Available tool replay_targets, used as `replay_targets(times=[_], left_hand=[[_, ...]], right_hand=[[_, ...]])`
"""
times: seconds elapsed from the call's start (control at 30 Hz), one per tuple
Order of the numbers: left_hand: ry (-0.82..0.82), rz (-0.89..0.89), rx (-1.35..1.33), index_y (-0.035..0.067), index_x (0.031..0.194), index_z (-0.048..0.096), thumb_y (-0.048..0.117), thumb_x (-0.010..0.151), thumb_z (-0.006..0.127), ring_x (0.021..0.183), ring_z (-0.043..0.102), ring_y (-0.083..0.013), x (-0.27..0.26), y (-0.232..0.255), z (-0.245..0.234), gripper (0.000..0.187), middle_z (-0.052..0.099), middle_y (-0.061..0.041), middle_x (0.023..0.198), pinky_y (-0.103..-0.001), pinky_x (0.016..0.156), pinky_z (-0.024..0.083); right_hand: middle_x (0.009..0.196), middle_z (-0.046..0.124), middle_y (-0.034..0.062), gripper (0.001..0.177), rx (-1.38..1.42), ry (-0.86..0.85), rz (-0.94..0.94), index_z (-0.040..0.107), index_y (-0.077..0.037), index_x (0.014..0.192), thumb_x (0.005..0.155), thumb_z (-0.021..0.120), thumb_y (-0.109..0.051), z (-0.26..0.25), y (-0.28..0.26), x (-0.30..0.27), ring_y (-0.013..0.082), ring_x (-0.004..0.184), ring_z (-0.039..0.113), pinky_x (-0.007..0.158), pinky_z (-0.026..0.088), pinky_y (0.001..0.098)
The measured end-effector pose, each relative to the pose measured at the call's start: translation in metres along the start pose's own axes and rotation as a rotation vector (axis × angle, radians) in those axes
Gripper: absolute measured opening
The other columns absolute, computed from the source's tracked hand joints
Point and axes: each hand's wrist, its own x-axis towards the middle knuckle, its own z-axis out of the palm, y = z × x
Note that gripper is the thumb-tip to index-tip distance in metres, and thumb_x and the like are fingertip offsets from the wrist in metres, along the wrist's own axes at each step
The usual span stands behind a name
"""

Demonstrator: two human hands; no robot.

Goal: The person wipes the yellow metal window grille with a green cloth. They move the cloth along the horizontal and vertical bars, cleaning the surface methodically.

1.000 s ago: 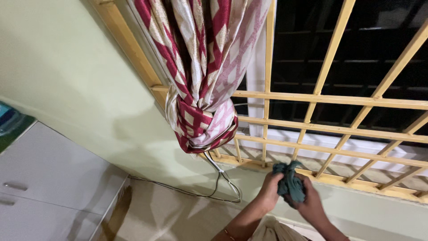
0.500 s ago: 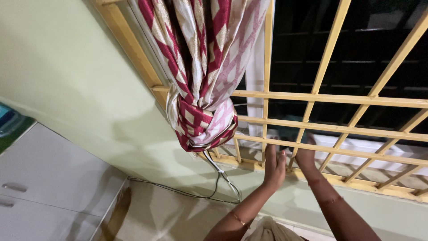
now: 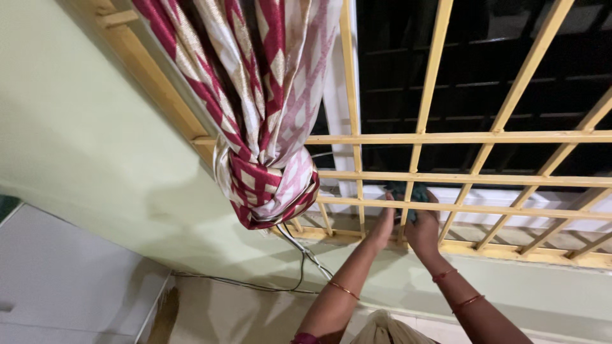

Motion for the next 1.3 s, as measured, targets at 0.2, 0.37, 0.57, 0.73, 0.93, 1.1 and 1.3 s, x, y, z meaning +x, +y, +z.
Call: replay_targets(times=[0.2, 0.37, 0.57, 0.73, 0.93, 1.1, 1.3], left_hand=[[0.125, 0.032, -0.09, 0.011, 0.143, 0.055, 0.065, 0.1, 0.029, 0.129, 0.054, -0.0288, -0.021, 0.014, 0.005, 0.074, 0.058, -0.012, 0.14, -0.046, 0.105, 0.044], [0.102, 0.087, 0.065, 0.009, 0.143, 0.056, 0.062, 0.105, 0.035, 0.131, 0.051, -0.0186, -0.029, -0.013, 0.001, 0.069, 0.057, -0.005, 0.143, -0.035, 0.108, 0.04], [0.343, 0.145, 0.128, -0.011, 0.107, 0.056, 0.051, 0.115, 0.041, 0.087, 0.048, -0.0229, -0.055, -0.046, 0.002, 0.065, 0.053, -0.014, 0.092, -0.045, 0.08, 0.044], [0.381, 0.439, 0.069, 0.001, 0.096, 0.065, 0.042, 0.109, 0.043, 0.087, 0.065, -0.0193, -0.103, -0.028, 0.013, 0.048, 0.07, -0.01, 0.092, -0.033, 0.083, 0.052], [-0.07, 0.489, 0.21, 0.001, 0.124, 0.063, 0.042, 0.111, 0.046, 0.085, 0.061, -0.015, -0.133, 0.015, 0.051, 0.046, 0.069, -0.013, 0.108, -0.032, 0.077, 0.052], [-0.143, 0.617, 0.354, 0.003, 0.154, 0.041, 0.049, 0.111, 0.044, 0.111, 0.054, -0.0259, -0.123, 0.045, 0.08, 0.063, 0.046, -0.018, 0.151, -0.039, 0.098, 0.045], [0.072, 0.6, 0.54, 0.003, 0.163, 0.026, 0.063, 0.107, 0.03, 0.153, 0.027, -0.0409, -0.083, 0.041, 0.086, 0.082, 0.028, -0.024, 0.164, -0.047, 0.123, 0.022]], right_hand=[[0.135, 0.058, 0.0265, 0.053, 0.234, 0.19, 0.418, 0.055, 0.003, 0.138, 0.086, 0.066, 0.001, 0.023, 0.025, -0.007, 0.0443, 0.128, 0.052, 0.109, 0.041, 0.0448], [0.128, 0.06, 0.0286, 0.041, 0.089, 0.021, 0.474, 0.059, 0.004, 0.132, 0.093, 0.067, -0.001, 0.046, 0.05, -0.019, 0.0467, 0.125, 0.054, 0.107, 0.042, 0.0473], [0.114, 0.06, 0.0258, 0.044, 0.263, -0.235, 0.476, 0.066, 0.0, 0.117, 0.073, 0.068, 0.002, 0.022, 0.058, -0.054, 0.0444, 0.105, 0.06, 0.084, 0.053, 0.0451], [0.11, 0.062, 0.0167, 0.033, 0.331, -0.058, 0.366, 0.065, 0.002, 0.103, 0.071, 0.072, 0.002, -0.046, 0.053, -0.113, 0.0314, 0.102, 0.061, 0.09, 0.05, 0.0369], [0.12, 0.061, 0.0065, 0.032, 0.752, 0.389, 0.591, 0.051, -0.007, 0.13, 0.099, 0.06, -0.008, -0.079, 0.08, -0.104, 0.0163, 0.109, 0.058, 0.097, 0.046, 0.0318], [0.113, 0.059, 0.021, 0.019, 0.384, -0.034, 0.182, 0.06, 0.005, 0.115, 0.108, 0.046, -0.005, -0.049, 0.111, -0.063, 0.0374, 0.105, 0.056, 0.099, 0.044, 0.0453], [0.11, 0.069, 0.014, 0.031, 0.942, -0.391, 0.81, 0.066, 0.003, 0.124, 0.101, 0.058, -0.017, -0.015, 0.142, 0.022, 0.0194, 0.093, 0.064, 0.076, 0.052, 0.034]])
